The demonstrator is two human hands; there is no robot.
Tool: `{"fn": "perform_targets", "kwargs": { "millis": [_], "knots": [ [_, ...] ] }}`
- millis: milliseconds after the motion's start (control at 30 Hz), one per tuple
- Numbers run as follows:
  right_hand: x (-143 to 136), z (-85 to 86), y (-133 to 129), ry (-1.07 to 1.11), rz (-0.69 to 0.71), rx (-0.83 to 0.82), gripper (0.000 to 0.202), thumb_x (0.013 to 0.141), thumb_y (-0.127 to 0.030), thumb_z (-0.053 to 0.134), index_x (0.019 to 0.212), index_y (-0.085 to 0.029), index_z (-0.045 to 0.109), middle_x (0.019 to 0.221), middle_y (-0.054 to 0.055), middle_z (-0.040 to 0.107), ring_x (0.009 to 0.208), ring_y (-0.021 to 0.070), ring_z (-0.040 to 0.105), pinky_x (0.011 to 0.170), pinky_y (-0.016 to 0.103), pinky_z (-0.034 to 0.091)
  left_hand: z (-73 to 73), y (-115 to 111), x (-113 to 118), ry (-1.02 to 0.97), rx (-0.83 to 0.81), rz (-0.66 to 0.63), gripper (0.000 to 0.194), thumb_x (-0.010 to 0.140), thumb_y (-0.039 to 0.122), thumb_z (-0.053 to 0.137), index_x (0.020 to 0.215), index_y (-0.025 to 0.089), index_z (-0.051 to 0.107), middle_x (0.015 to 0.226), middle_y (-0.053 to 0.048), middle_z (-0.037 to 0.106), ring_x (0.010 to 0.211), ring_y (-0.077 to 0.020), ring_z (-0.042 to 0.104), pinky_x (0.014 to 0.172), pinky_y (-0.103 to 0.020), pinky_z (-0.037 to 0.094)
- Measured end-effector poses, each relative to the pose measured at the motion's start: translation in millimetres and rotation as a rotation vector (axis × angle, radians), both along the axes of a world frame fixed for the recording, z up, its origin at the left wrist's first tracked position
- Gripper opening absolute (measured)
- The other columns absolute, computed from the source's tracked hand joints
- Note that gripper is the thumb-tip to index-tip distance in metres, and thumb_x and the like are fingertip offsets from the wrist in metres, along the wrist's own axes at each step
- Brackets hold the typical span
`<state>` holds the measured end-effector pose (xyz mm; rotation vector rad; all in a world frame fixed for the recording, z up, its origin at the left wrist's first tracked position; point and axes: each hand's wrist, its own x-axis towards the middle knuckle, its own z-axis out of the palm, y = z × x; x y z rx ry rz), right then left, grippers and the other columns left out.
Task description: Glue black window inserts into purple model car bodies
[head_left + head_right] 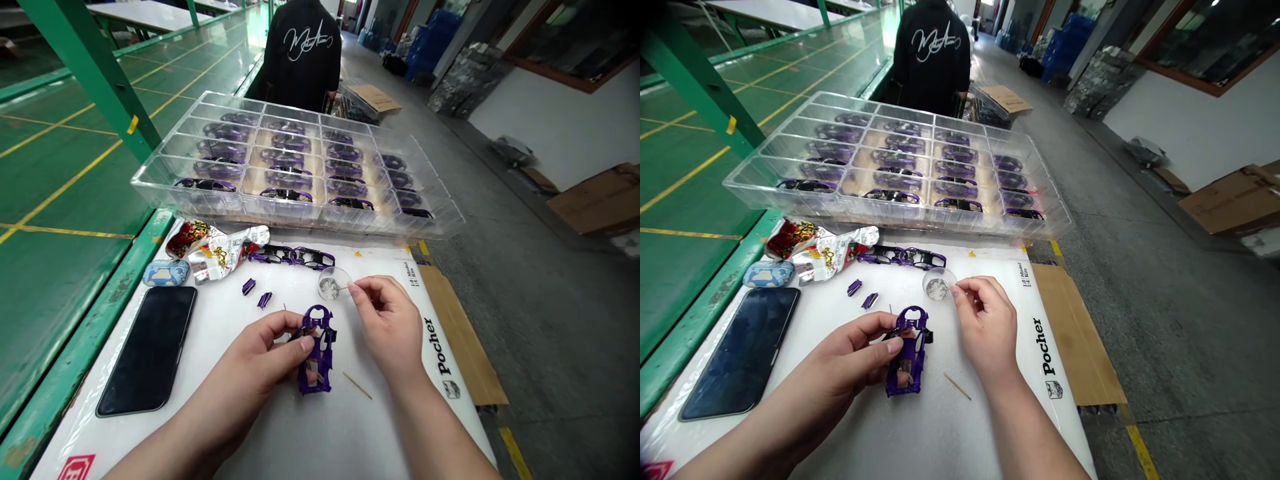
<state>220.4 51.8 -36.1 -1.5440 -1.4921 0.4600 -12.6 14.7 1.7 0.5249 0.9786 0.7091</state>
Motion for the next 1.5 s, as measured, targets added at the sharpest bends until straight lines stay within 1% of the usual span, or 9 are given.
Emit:
{"fn": "perform_targets", "kwargs": {
  "millis": [200,567,667,767,867,967,1100,1300,1500],
  "knots": [
    [-1.0,-0.6,1.8,0.011,0.006,-0.053,0.019,0.107,-0.042,0.080,0.097,-0.025,0.082,0.100,0.005,0.078,0.084,0.0231,0.071,0.076,0.036,0.057,1.4,-0.1,0.4,0.011,0.007,-0.008,0.038,0.088,0.046,0.098,0.106,0.018,0.078,0.094,-0.007,0.082,0.081,-0.0192,0.074,0.082,-0.032,0.060],
    [1.0,-1.0,0.0,0.104,-0.025,-0.051,0.022,0.106,-0.046,0.083,0.098,-0.025,0.082,0.099,0.003,0.077,0.085,0.0213,0.069,0.078,0.035,0.055,2.0,-1.0,-0.4,0.034,0.016,-0.009,0.040,0.089,0.048,0.097,0.109,0.018,0.079,0.093,-0.006,0.082,0.082,-0.0194,0.073,0.082,-0.031,0.058],
    [2.0,-2.7,0.7,0.246,-0.056,-0.084,0.028,0.101,-0.051,0.087,0.101,-0.024,0.082,0.095,0.004,0.076,0.083,0.0213,0.068,0.077,0.035,0.055,2.9,-1.7,-0.3,0.023,0.012,0.004,0.042,0.087,0.048,0.100,0.109,0.018,0.080,0.094,-0.006,0.082,0.082,-0.0194,0.074,0.081,-0.031,0.058],
    [2.7,-4.4,2.6,0.468,-0.076,-0.128,0.039,0.094,-0.057,0.093,0.103,-0.023,0.079,0.084,0.001,0.071,0.074,0.0188,0.062,0.068,0.032,0.051,3.0,-1.9,0.0,0.008,0.000,0.008,0.045,0.085,0.047,0.102,0.110,0.018,0.079,0.095,-0.007,0.084,0.083,-0.0203,0.075,0.083,-0.032,0.058],
    [2.4,-4.2,5.0,0.679,-0.064,-0.145,0.043,0.087,-0.057,0.099,0.101,-0.023,0.076,0.076,-0.004,0.062,0.065,0.0146,0.052,0.059,0.028,0.043,1.4,-1.9,0.0,-0.003,-0.014,0.004,0.050,0.084,0.048,0.103,0.116,0.019,0.078,0.100,-0.008,0.085,0.086,-0.0213,0.077,0.088,-0.034,0.058],
    [1.3,-1.9,6.9,0.794,-0.063,-0.171,0.047,0.082,-0.055,0.103,0.099,-0.023,0.073,0.078,-0.004,0.061,0.064,0.0130,0.050,0.056,0.026,0.040,-1.7,-2.5,-0.4,0.003,-0.011,0.008,0.054,0.086,0.051,0.102,0.121,0.019,0.076,0.102,-0.009,0.086,0.086,-0.0214,0.077,0.089,-0.035,0.058],
    [0.1,0.1,6.5,0.805,-0.076,-0.167,0.047,0.081,-0.054,0.103,0.099,-0.024,0.073,0.078,-0.005,0.059,0.064,0.0124,0.050,0.056,0.026,0.040,-4.1,-4.0,-0.5,-0.006,-0.014,0.025,0.055,0.085,0.051,0.103,0.122,0.019,0.076,0.104,-0.010,0.086,0.087,-0.0226,0.078,0.090,-0.037,0.059],
    [0.2,-0.4,2.5,0.817,-0.061,-0.144,0.043,0.082,-0.050,0.104,0.099,-0.023,0.076,0.078,-0.004,0.061,0.064,0.0117,0.050,0.057,0.025,0.041,-0.8,-1.9,1.8,-0.006,-0.004,0.022,0.052,0.084,0.047,0.103,0.119,0.017,0.079,0.100,-0.009,0.085,0.086,-0.0219,0.076,0.086,-0.035,0.059],
    [-0.5,4.0,-2.1,0.797,-0.017,-0.127,0.035,0.088,-0.049,0.100,0.100,-0.025,0.077,0.077,-0.003,0.061,0.064,0.0133,0.050,0.057,0.027,0.042,-1.5,-0.9,2.4,-0.007,-0.038,0.048,0.048,0.085,0.041,0.102,0.121,0.016,0.080,0.104,-0.009,0.083,0.085,-0.0214,0.077,0.085,-0.035,0.061]
  ]
}}
